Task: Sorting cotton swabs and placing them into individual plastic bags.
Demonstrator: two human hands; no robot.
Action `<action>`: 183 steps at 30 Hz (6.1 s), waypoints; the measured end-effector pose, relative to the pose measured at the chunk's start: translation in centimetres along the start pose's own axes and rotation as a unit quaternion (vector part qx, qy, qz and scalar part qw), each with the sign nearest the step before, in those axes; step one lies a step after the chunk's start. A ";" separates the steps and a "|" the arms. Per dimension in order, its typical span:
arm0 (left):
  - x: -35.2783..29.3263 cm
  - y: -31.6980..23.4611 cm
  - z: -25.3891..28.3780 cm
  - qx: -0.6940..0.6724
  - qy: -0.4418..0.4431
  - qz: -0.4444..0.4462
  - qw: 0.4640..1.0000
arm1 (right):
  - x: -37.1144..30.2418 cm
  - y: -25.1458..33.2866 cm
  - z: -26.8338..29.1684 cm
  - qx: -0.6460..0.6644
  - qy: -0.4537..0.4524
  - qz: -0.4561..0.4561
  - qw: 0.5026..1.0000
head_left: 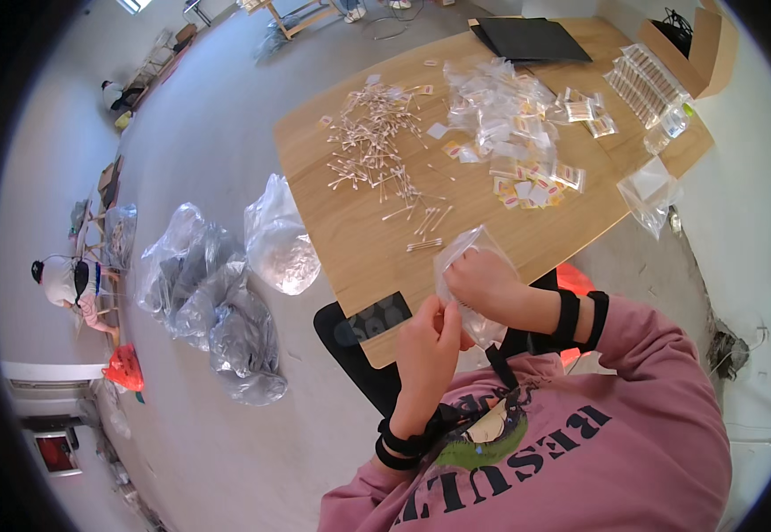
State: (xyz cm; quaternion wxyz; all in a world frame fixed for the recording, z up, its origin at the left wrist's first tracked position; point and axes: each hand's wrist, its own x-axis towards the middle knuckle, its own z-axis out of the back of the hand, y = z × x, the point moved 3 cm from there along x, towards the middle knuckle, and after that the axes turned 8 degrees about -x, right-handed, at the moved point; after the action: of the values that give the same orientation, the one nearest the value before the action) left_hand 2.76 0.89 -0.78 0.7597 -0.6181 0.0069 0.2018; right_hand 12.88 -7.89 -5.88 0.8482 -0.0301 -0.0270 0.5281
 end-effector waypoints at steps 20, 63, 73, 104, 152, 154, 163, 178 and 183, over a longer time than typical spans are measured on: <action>-0.2 -1.5 -0.1 -0.163 0.025 0.101 0.981 | -12.1 -32.1 -9.6 0.110 -0.194 -0.400 0.889; -0.7 0.3 -0.6 -0.168 0.052 0.028 0.984 | 0.0 -0.7 0.9 0.113 0.128 0.062 0.983; -1.0 0.8 -0.3 -0.195 0.065 0.027 0.978 | -1.9 -0.2 -0.1 0.142 0.094 -0.006 0.985; 0.0 -0.4 0.4 -0.211 0.174 0.226 0.935 | -9.5 -31.8 -7.7 0.189 -0.270 -0.444 0.833; -0.6 -0.7 -1.4 -0.143 0.068 0.165 0.973 | -16.3 -41.0 -17.0 0.038 -0.061 -0.706 0.705; -0.6 -0.4 -1.1 -0.128 0.066 0.137 0.980 | -16.6 -41.7 -17.2 0.071 -0.108 -0.735 0.666; 0.7 -1.0 -1.3 -0.195 0.052 0.069 0.977 | -11.8 -21.7 1.9 0.549 -0.354 -0.308 0.692; 0.4 0.5 -1.4 -0.237 0.057 0.021 0.970 | -0.9 -2.4 2.4 0.142 -0.024 -0.073 0.987; 0.5 1.0 -0.8 -0.243 0.062 0.018 0.968 | -1.0 -1.1 3.3 -0.018 -0.115 -0.084 0.990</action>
State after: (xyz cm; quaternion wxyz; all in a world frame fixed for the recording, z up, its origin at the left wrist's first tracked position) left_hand 3.09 0.40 -2.03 0.5809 -0.7954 0.0153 0.1723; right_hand 13.13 -9.20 -2.49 0.8799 0.0183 -0.1364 0.4548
